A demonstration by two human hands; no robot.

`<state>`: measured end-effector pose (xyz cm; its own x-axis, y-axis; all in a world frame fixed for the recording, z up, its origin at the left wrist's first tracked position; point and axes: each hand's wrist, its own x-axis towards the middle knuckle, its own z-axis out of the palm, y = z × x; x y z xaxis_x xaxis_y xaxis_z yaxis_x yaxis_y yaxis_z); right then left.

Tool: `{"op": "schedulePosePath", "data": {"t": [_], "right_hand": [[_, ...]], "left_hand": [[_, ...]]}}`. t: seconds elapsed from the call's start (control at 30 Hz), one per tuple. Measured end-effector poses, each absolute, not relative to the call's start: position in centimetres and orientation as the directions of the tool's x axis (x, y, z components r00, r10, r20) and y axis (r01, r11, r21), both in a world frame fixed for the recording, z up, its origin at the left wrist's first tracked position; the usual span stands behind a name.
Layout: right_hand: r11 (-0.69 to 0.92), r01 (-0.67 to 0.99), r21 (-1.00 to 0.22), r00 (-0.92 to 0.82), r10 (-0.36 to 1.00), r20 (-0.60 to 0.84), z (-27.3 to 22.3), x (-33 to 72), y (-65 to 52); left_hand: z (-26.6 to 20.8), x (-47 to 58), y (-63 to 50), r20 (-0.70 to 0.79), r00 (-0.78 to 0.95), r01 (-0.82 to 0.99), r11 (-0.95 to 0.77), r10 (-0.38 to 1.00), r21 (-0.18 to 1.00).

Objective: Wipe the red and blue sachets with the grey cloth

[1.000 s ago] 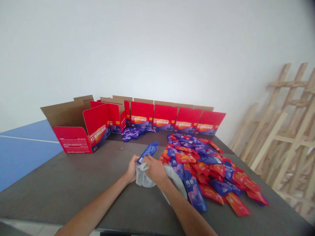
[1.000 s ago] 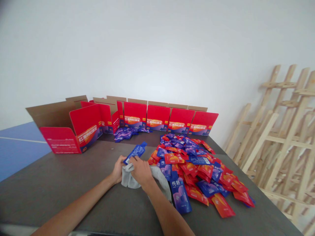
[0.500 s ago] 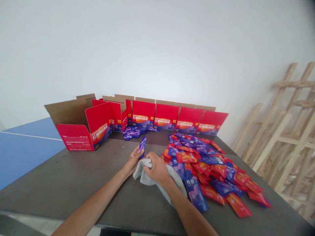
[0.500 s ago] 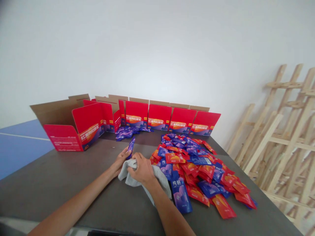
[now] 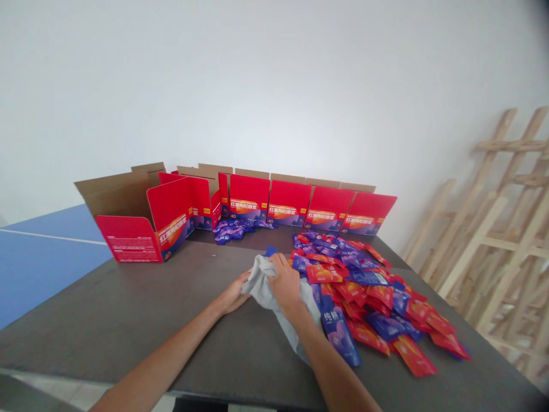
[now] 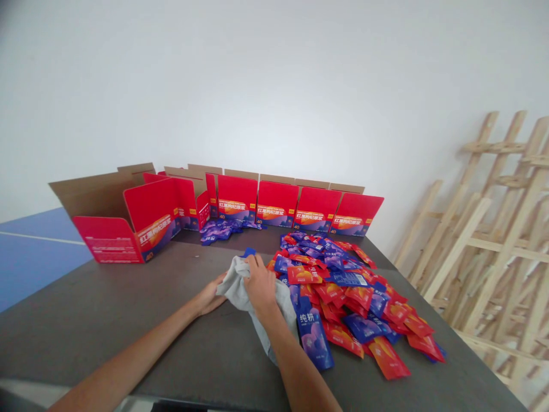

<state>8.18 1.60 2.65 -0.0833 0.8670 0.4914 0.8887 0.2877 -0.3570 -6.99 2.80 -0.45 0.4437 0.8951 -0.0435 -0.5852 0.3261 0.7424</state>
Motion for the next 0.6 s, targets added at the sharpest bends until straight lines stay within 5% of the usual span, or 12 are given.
{"op": "schedulePosePath", "data": {"t": [0.17, 0.47, 0.6], "right_hand": [[0.250, 0.890, -0.381, -0.008, 0.845, 0.535, 3.3, 9.7, 2.0], [0.457, 0.858, -0.234, -0.371, 0.866, 0.334, 2.2, 6.1, 0.6], [0.360, 0.879, -0.312, -0.213, 0.883, 0.418, 2.5, 7.0, 0.9]], "left_hand": [[-0.5, -6.4, 2.3, -0.021, 0.509, -0.561, 0.350, 0.860, 0.750], [0.1, -7.6, 3.4, -0.195, 0.461, -0.613, 0.470, 0.865, 0.635], [0.1, -7.4, 3.0, -0.166, 0.488, -0.613, 0.472, 0.857, 0.634]]}}
